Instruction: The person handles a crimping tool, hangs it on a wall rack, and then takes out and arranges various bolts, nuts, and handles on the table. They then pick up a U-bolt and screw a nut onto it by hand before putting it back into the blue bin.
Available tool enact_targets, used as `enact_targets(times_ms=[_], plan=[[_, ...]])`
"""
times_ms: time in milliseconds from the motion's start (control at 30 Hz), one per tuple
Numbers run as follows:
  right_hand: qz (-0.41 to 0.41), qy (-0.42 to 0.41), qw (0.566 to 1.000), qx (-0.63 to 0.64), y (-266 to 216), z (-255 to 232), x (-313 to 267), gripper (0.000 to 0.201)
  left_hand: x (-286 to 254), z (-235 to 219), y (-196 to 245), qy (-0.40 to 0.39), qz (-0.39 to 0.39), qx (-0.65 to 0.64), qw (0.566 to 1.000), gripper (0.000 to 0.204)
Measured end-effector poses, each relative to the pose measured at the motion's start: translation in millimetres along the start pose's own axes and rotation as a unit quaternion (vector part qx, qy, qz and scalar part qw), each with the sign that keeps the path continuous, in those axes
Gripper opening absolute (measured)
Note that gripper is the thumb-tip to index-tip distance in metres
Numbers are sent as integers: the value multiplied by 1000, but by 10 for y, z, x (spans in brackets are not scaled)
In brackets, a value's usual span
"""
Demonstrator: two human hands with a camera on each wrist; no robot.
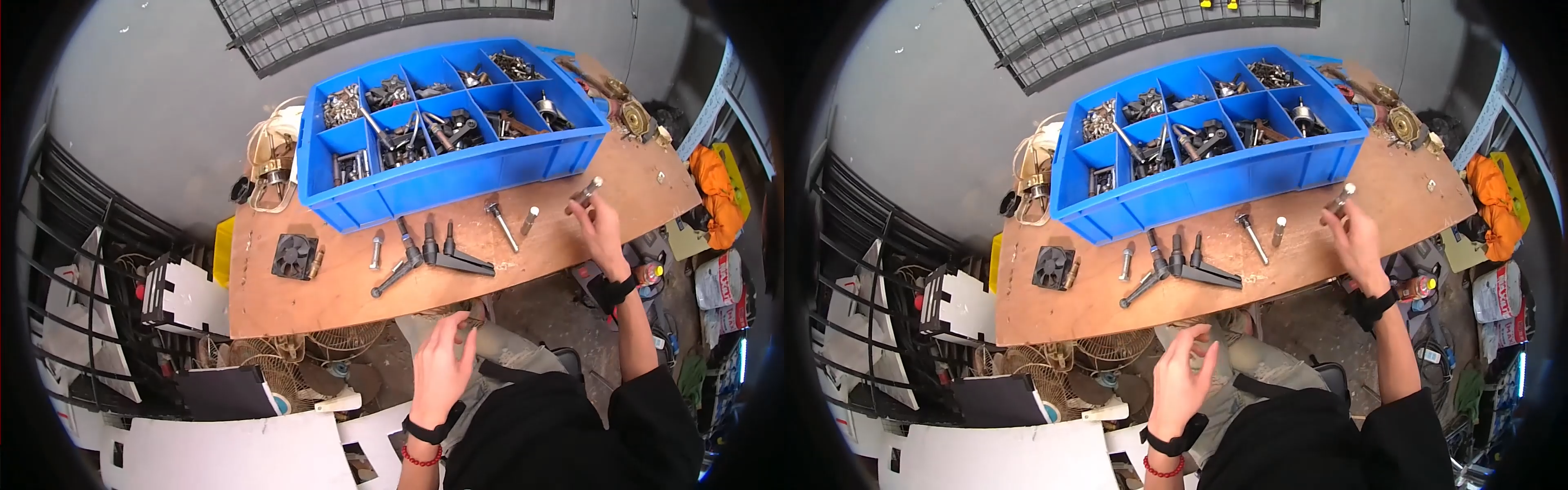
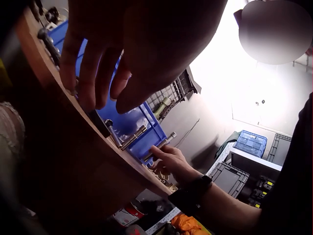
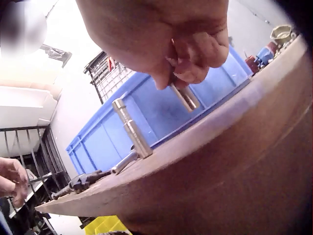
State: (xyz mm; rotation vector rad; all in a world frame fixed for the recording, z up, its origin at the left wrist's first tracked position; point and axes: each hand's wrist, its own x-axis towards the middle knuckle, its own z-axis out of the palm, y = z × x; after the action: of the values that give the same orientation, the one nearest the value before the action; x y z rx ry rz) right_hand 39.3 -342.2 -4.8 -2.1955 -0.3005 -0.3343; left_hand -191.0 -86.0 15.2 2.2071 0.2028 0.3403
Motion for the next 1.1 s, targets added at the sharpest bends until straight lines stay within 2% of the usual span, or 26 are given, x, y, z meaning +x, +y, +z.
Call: enact_targets(times_ms=[67,133,267,300,367,600,633,733,767,900,1000,1100], plan=[[-5,51,997,-51,156,-157,136,22,-45,-20,-71,1,4,16,1000,32],[-6,88,990,-113,276,-351,223,26,-52,-40,-47,-29,-33,18,999,34],[23,81,982,-170,862,-470,332,26,-13,34,2,-70,-42,24,996,34],[63,49,979,-188,905,-460,317,26,1,68,17,-78,-45,25,996,34],[63,70,981,-169,968,-420,290,26,50,144,32,-93,-37,16,995,34],[87,73,983,-144,677,-443,303,24,339,385,100,-117,-10,34,993,33],[86,71,984,-136,685,-436,294,24,403,435,76,-109,27,58,992,38],[74,43,988,-129,749,-435,255,24,711,583,267,-89,10,-27,996,46],[73,43,989,-124,754,-448,265,24,815,663,242,-79,45,-27,995,55],[69,31,993,-93,782,-467,246,22,1242,890,410,-19,133,-16,991,58],[51,14,995,-82,759,-485,203,21,1427,1090,437,-33,101,-48,993,59],[13,-6,995,-97,827,-513,248,21,1539,1219,444,-19,110,-18,994,41]])
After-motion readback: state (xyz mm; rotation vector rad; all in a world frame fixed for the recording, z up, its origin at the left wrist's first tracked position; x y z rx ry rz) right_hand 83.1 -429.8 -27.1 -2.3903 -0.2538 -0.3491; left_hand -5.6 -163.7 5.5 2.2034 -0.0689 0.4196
